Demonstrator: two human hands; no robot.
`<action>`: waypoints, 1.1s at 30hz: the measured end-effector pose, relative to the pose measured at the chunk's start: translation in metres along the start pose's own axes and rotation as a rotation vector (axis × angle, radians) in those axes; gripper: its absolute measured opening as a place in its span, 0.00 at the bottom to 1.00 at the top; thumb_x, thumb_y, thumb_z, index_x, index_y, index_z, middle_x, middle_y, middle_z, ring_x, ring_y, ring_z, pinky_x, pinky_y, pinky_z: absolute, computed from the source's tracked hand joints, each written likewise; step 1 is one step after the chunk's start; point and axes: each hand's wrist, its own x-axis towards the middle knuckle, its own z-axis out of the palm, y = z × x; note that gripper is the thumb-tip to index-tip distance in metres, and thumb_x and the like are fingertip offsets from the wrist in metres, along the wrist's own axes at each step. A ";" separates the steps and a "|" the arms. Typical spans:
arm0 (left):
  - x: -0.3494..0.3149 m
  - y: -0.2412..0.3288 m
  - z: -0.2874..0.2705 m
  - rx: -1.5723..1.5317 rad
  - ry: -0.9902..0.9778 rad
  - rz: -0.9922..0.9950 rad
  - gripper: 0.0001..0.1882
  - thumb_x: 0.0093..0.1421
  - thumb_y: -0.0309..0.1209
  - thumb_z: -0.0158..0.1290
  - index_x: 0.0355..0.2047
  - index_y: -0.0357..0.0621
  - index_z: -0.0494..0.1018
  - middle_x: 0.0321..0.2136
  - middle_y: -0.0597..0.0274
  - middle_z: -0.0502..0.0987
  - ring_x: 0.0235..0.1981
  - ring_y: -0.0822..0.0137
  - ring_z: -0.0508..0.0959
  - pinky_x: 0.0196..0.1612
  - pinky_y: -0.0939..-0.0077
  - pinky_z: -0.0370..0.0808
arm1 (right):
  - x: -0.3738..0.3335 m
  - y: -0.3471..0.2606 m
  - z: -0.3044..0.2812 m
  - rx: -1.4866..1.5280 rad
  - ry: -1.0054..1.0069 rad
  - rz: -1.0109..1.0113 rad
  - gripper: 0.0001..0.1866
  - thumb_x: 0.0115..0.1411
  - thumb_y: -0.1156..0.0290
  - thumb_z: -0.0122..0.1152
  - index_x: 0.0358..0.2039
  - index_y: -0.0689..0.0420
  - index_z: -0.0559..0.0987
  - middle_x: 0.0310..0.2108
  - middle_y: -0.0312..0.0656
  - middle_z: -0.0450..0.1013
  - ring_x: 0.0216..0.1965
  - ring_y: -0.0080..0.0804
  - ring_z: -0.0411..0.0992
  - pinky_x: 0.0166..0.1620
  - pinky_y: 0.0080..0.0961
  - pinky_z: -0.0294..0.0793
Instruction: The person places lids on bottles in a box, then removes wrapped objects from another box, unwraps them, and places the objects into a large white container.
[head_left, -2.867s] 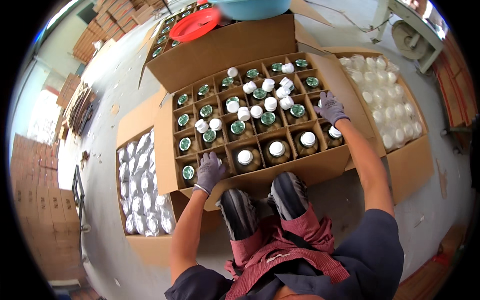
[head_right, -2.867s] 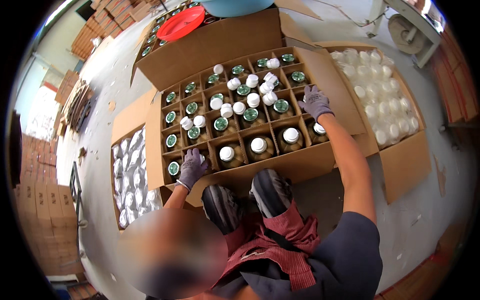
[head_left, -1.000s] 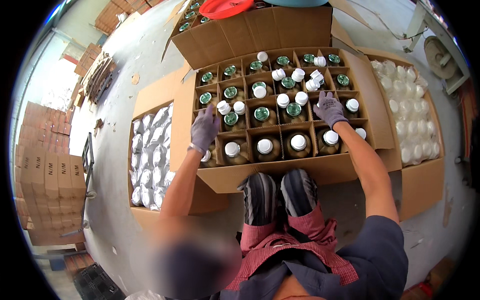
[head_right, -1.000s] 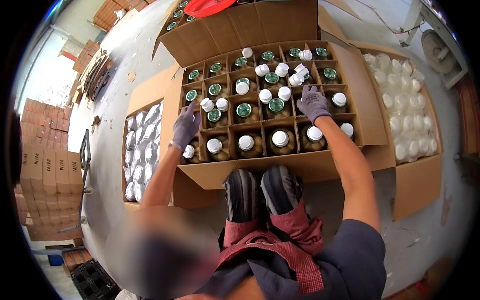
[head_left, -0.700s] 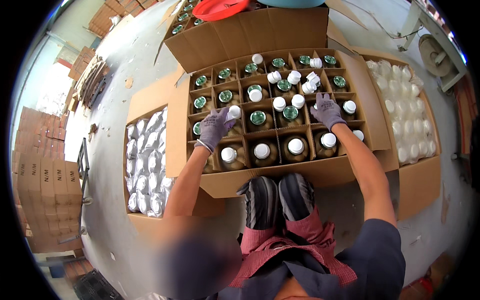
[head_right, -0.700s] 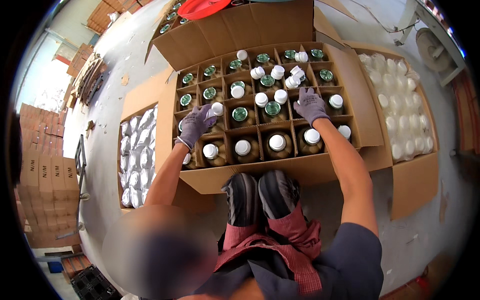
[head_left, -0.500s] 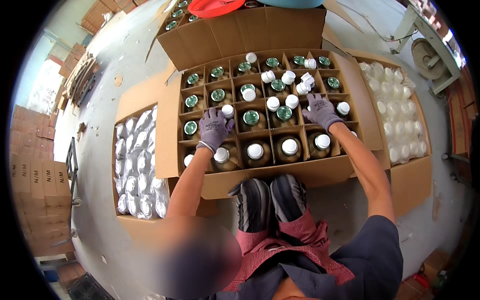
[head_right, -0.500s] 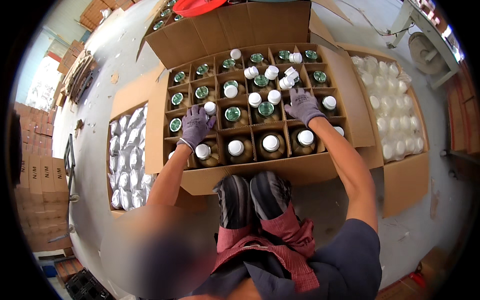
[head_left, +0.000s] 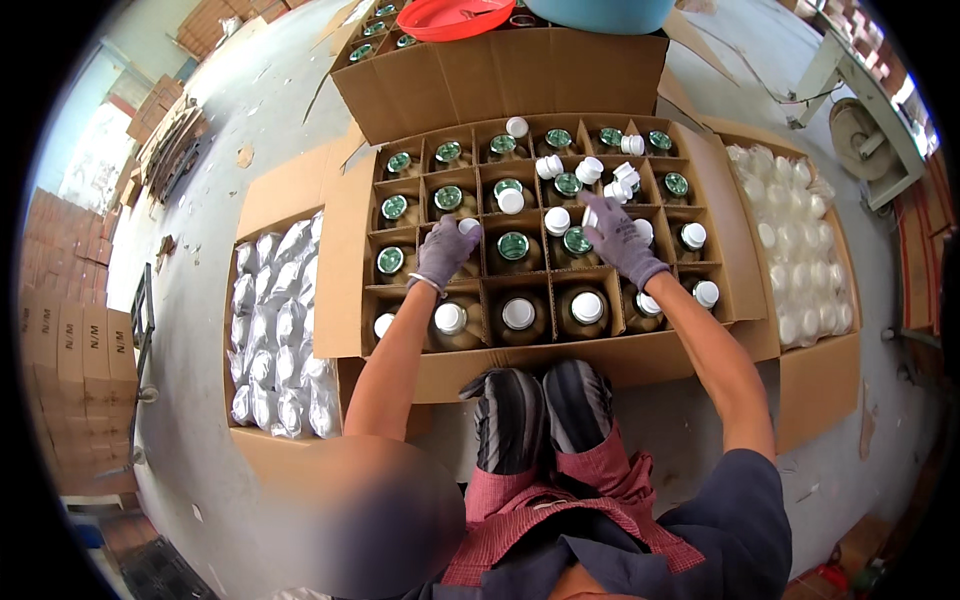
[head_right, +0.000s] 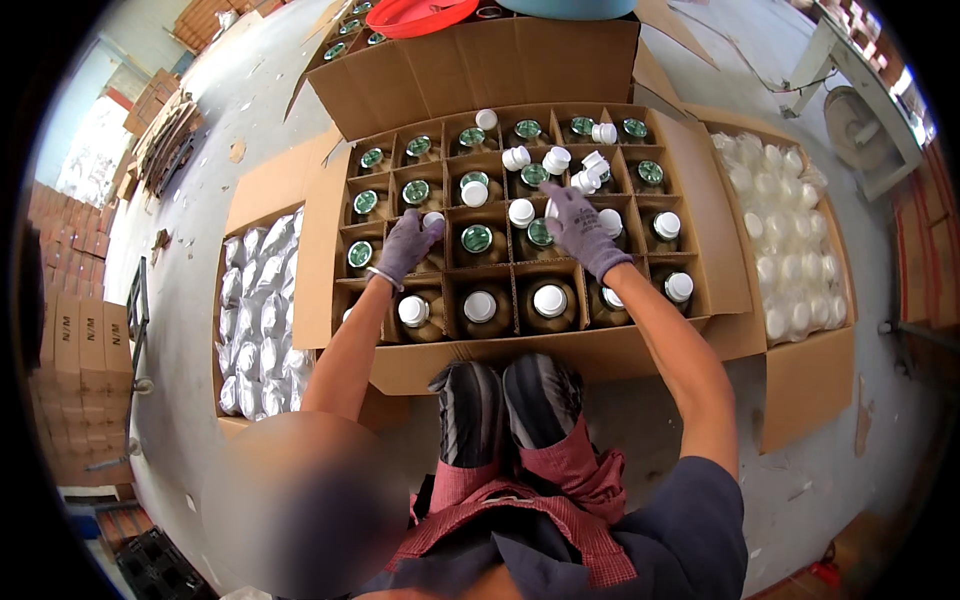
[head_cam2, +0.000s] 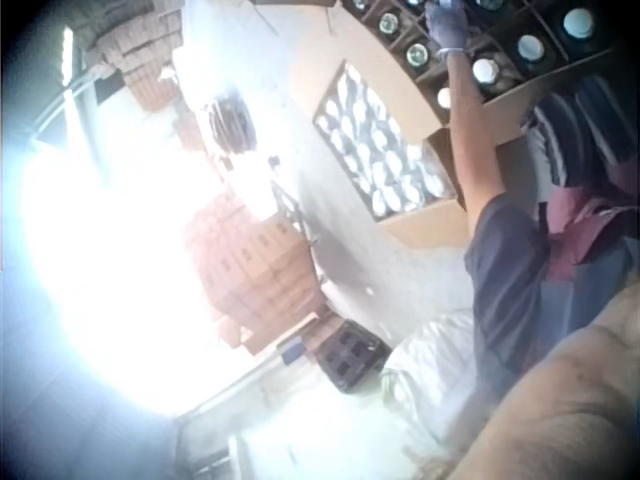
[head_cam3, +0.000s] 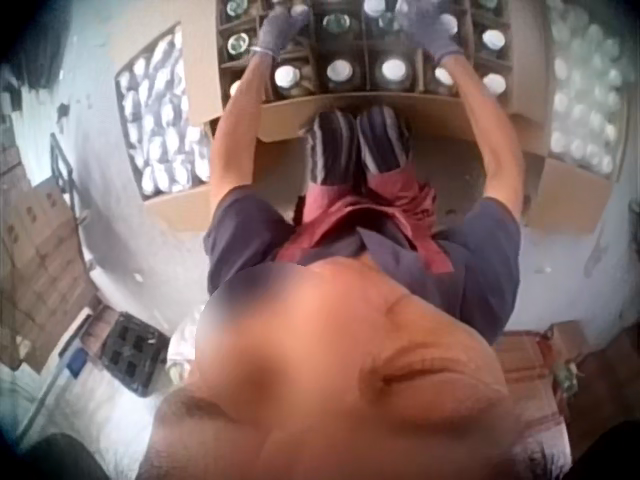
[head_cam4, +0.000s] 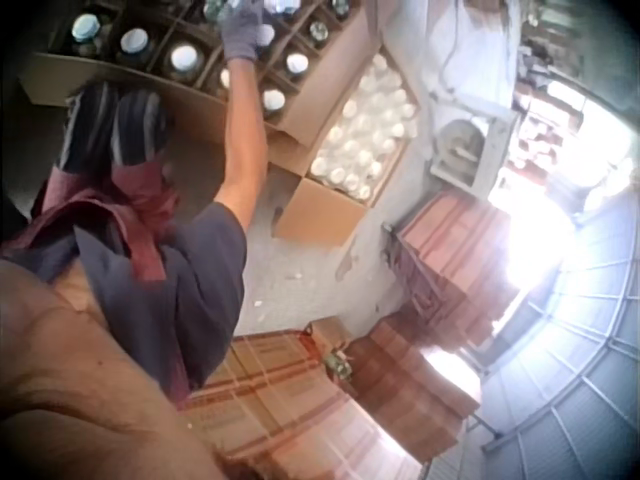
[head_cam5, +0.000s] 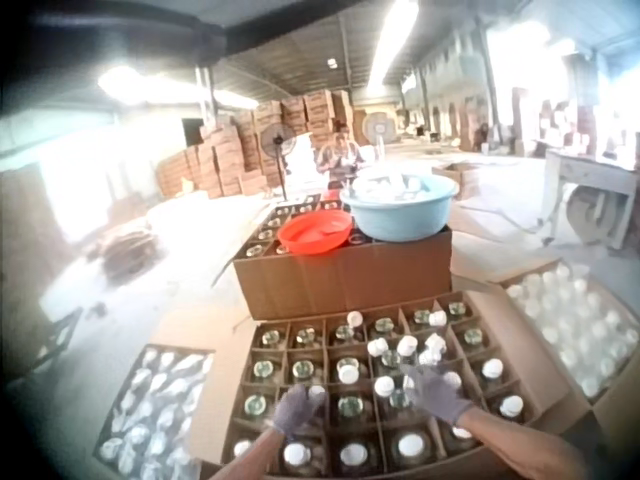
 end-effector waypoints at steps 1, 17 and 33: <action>-0.002 0.013 0.006 0.050 0.017 -0.004 0.32 0.54 0.53 0.56 0.47 0.39 0.66 0.42 0.44 0.77 0.45 0.48 0.77 0.49 0.59 0.72 | -0.003 -0.001 0.001 -0.034 -0.034 0.021 0.21 0.53 0.67 0.61 0.47 0.55 0.68 0.44 0.53 0.70 0.46 0.49 0.70 0.52 0.37 0.67; -0.029 -0.105 -0.035 0.056 0.123 0.201 0.29 0.54 0.34 0.56 0.53 0.36 0.61 0.48 0.37 0.66 0.48 0.39 0.70 0.51 0.53 0.70 | -0.002 -0.026 0.023 -0.672 -0.412 0.312 0.40 0.46 0.40 0.66 0.48 0.58 0.65 0.43 0.50 0.71 0.46 0.41 0.72 0.51 0.41 0.65; 0.005 0.092 -0.023 0.365 0.105 0.467 0.25 0.56 0.38 0.54 0.54 0.50 0.65 0.44 0.47 0.72 0.44 0.50 0.77 0.45 0.55 0.76 | 0.048 -0.035 0.030 -0.562 -0.294 0.063 0.26 0.52 0.60 0.62 0.50 0.52 0.69 0.43 0.46 0.70 0.41 0.42 0.74 0.41 0.36 0.73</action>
